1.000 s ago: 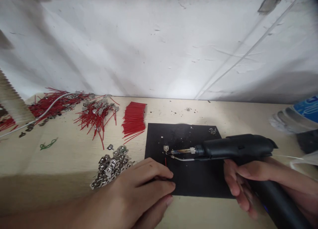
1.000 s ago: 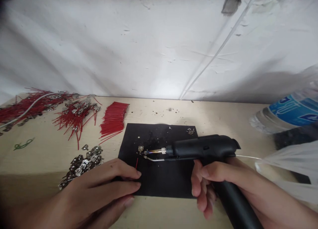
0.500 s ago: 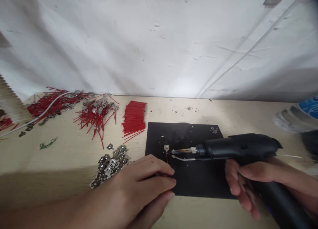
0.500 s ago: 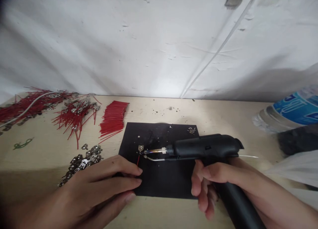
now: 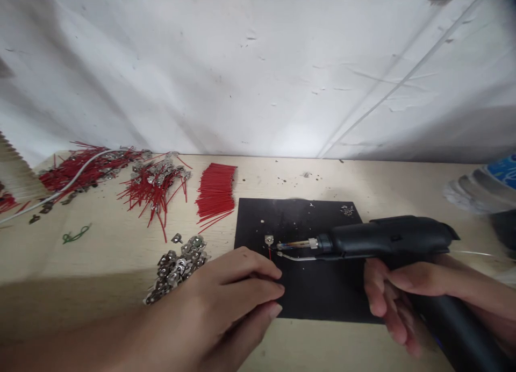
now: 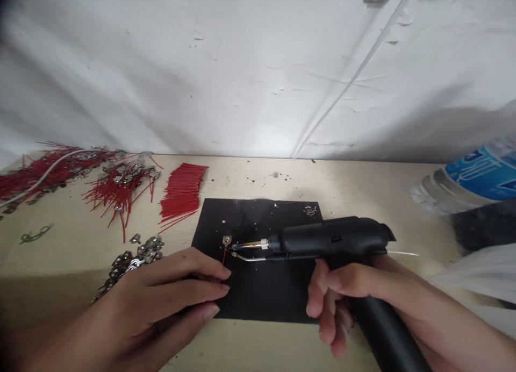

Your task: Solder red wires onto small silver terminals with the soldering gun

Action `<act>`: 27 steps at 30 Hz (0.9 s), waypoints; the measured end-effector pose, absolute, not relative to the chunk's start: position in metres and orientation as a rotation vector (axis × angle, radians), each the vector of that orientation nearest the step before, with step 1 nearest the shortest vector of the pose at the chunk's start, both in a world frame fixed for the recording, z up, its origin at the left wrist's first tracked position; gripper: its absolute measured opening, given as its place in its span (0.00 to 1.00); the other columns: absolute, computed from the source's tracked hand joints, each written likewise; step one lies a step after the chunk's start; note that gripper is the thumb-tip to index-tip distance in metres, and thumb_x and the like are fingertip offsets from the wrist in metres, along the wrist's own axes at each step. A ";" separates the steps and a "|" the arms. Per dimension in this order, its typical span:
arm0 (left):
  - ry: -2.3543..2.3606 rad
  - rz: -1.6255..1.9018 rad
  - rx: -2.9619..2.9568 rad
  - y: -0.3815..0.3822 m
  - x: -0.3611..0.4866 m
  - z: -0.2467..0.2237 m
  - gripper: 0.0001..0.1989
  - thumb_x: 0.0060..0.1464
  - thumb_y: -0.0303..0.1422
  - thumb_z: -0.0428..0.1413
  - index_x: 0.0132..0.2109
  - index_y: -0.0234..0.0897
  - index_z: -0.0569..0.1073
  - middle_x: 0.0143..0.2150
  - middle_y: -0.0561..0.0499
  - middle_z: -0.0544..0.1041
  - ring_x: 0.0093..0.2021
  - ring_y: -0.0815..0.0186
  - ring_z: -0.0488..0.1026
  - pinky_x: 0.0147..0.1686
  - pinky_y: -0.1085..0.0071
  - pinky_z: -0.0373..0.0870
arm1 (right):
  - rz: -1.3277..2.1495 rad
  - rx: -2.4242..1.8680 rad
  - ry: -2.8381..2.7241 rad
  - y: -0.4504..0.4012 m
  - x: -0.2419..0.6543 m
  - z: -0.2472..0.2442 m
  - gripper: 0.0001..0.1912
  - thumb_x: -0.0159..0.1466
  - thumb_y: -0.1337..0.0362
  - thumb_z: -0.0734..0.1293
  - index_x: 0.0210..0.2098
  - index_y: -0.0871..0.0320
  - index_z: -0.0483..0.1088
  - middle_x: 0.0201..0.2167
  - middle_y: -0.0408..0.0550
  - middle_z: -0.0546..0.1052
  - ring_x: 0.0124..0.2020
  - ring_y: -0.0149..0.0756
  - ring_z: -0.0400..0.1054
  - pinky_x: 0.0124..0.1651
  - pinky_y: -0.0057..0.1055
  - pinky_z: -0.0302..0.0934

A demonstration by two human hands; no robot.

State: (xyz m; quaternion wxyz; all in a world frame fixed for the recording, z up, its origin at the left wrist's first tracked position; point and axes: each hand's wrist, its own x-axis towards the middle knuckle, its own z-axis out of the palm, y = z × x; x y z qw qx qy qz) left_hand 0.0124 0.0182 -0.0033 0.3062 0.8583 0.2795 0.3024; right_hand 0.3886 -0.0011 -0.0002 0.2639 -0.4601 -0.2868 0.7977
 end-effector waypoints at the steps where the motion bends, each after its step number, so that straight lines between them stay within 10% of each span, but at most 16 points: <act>1: 0.740 0.806 2.271 0.018 0.012 -0.003 0.11 0.83 0.23 0.66 0.61 0.39 0.91 0.59 0.49 0.93 0.58 0.74 0.94 0.65 0.92 0.87 | 2.161 -1.250 -0.775 -0.001 0.388 0.000 0.23 0.74 0.44 0.91 0.41 0.60 0.97 0.34 0.55 0.92 0.35 0.40 0.85 0.40 0.30 0.83; 22: 0.728 0.795 2.264 0.017 0.008 -0.004 0.11 0.83 0.22 0.66 0.61 0.39 0.91 0.59 0.49 0.93 0.57 0.74 0.94 0.64 0.91 0.87 | 2.187 -1.224 -0.786 0.002 0.389 0.000 0.22 0.76 0.45 0.90 0.43 0.60 0.97 0.34 0.55 0.93 0.35 0.38 0.86 0.41 0.27 0.81; 27: 0.774 0.761 2.314 0.023 0.023 0.008 0.10 0.81 0.36 0.75 0.63 0.41 0.93 0.60 0.40 0.93 0.59 0.57 0.94 0.60 0.71 0.98 | 2.201 -1.208 -0.793 0.002 0.390 0.002 0.21 0.79 0.46 0.88 0.44 0.60 0.97 0.37 0.56 0.93 0.37 0.39 0.87 0.43 0.29 0.83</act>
